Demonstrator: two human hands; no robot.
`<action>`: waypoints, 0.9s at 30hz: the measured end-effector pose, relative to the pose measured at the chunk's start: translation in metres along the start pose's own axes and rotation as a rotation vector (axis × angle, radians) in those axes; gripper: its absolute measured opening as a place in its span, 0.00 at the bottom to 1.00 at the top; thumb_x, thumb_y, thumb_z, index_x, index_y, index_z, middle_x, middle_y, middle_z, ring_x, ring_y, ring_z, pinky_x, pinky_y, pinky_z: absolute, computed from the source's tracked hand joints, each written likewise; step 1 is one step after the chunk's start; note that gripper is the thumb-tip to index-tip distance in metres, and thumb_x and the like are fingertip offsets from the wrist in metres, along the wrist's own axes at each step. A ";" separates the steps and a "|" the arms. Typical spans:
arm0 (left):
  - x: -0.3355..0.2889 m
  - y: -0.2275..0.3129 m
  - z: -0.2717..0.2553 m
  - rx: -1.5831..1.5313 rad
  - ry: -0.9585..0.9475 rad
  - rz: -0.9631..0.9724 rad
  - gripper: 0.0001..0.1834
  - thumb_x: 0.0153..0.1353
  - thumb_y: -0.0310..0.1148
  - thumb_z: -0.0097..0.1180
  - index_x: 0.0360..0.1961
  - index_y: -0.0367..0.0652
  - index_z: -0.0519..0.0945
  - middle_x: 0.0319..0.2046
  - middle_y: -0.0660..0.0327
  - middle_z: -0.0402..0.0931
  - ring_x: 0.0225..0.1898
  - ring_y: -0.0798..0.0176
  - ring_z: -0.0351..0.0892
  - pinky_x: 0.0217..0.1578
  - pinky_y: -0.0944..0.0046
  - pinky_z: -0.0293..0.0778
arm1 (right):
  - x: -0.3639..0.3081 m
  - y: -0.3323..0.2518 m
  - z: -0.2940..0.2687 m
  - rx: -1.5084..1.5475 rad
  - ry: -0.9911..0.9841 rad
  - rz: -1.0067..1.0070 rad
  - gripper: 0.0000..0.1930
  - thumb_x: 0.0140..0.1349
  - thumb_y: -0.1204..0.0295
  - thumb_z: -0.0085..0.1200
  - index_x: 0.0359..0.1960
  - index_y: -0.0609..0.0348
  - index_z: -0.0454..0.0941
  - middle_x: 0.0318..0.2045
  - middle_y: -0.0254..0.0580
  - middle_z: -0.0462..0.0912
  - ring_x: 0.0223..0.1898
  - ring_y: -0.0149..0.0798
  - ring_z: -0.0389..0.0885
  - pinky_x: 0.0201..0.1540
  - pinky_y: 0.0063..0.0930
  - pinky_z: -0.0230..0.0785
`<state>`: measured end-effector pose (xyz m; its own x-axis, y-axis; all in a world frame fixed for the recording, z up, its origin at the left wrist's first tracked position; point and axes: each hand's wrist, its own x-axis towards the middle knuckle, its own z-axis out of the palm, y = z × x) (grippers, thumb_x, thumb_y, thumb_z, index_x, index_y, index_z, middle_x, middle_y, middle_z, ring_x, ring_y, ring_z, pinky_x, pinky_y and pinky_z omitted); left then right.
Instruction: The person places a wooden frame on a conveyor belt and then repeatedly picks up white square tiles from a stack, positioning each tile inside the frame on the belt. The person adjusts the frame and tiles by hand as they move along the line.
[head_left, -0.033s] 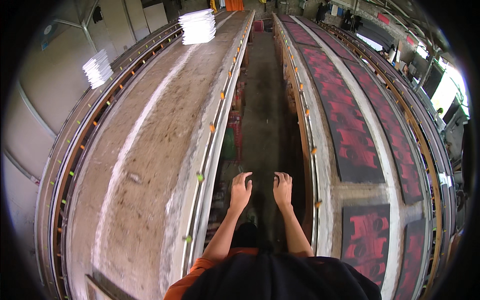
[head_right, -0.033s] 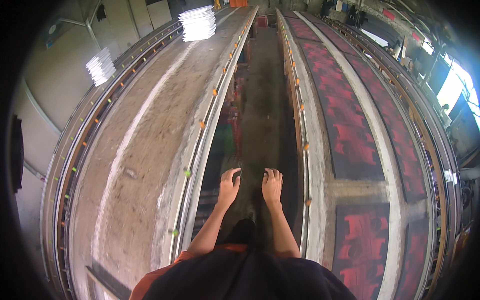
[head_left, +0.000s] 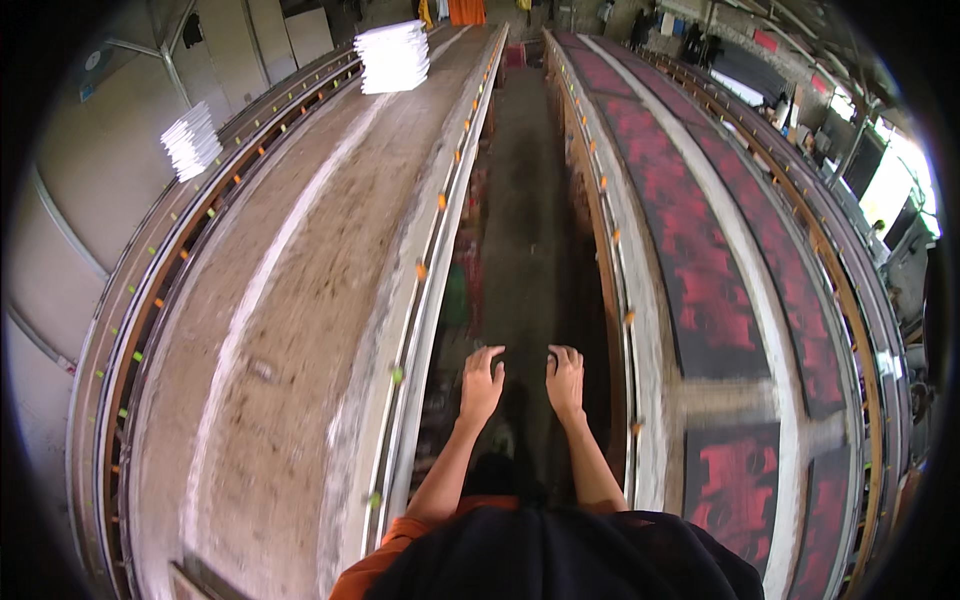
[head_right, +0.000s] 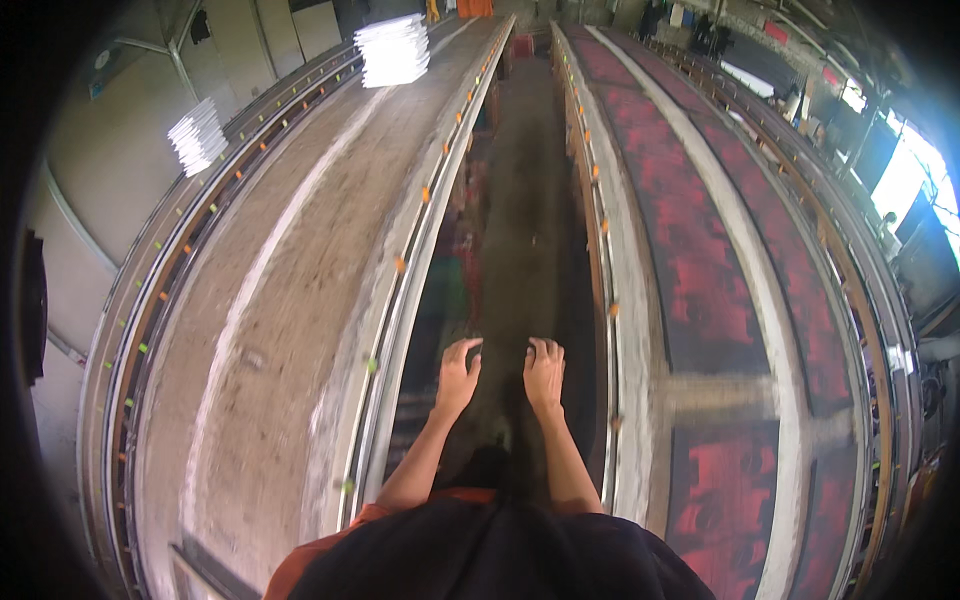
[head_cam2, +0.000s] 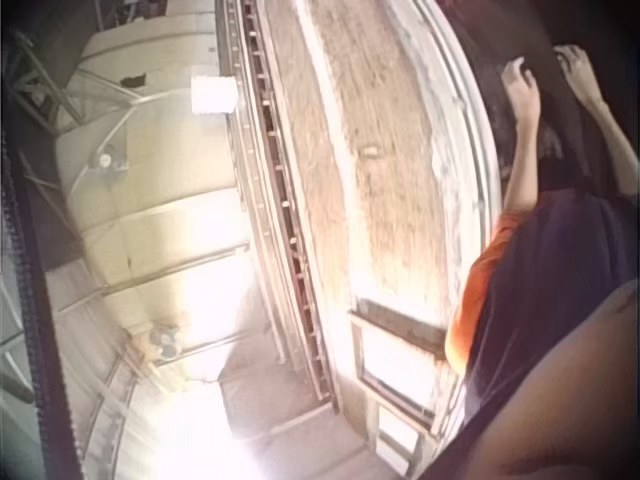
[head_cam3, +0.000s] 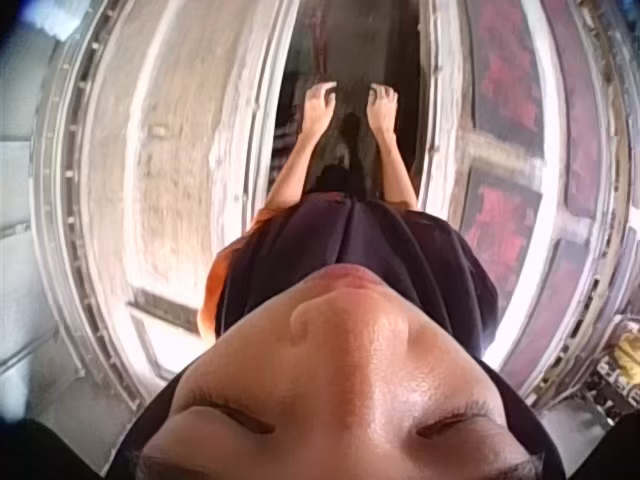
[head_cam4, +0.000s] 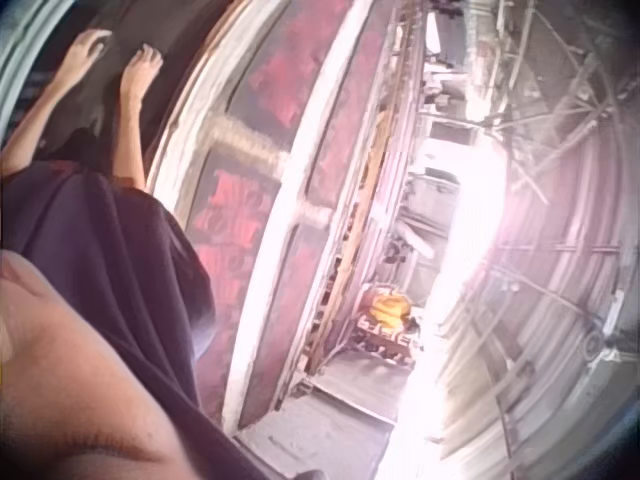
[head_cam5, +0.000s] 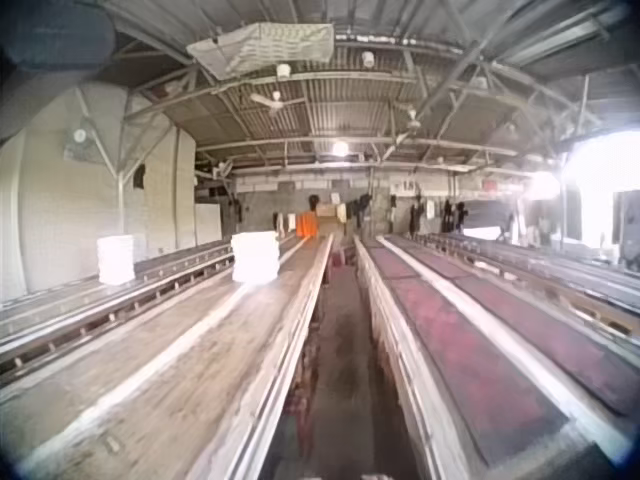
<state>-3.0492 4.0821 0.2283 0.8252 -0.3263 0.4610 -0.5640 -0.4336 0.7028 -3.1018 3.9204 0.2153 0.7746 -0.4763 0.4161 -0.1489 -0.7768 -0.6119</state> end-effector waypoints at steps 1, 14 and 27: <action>0.030 -0.012 0.016 0.003 0.016 0.037 0.16 0.54 0.24 0.52 0.46 0.42 0.72 0.43 0.50 0.73 0.48 0.46 0.69 0.51 0.51 0.64 | 0.024 0.013 0.012 -0.026 -0.007 -0.019 0.10 0.59 0.73 0.48 0.41 0.58 0.74 0.41 0.48 0.74 0.46 0.52 0.70 0.48 0.43 0.65; 0.240 -0.129 0.118 0.083 -0.128 -0.043 0.16 0.52 0.26 0.56 0.44 0.42 0.73 0.42 0.52 0.72 0.48 0.47 0.69 0.51 0.51 0.65 | 0.253 0.102 0.115 -0.091 -0.077 0.066 0.11 0.59 0.74 0.47 0.42 0.62 0.74 0.41 0.49 0.75 0.46 0.52 0.71 0.49 0.42 0.64; 0.557 -0.229 0.259 0.082 -0.154 -0.021 0.18 0.52 0.27 0.56 0.46 0.42 0.72 0.42 0.50 0.72 0.47 0.46 0.69 0.50 0.52 0.65 | 0.574 0.204 0.246 0.037 -0.082 0.109 0.09 0.61 0.75 0.44 0.41 0.61 0.74 0.39 0.48 0.76 0.46 0.49 0.73 0.49 0.39 0.66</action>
<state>-2.4682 3.7821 0.1837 0.8260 -0.4388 0.3538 -0.5526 -0.5065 0.6618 -2.5364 3.5902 0.1642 0.8027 -0.5207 0.2906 -0.2131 -0.7057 -0.6757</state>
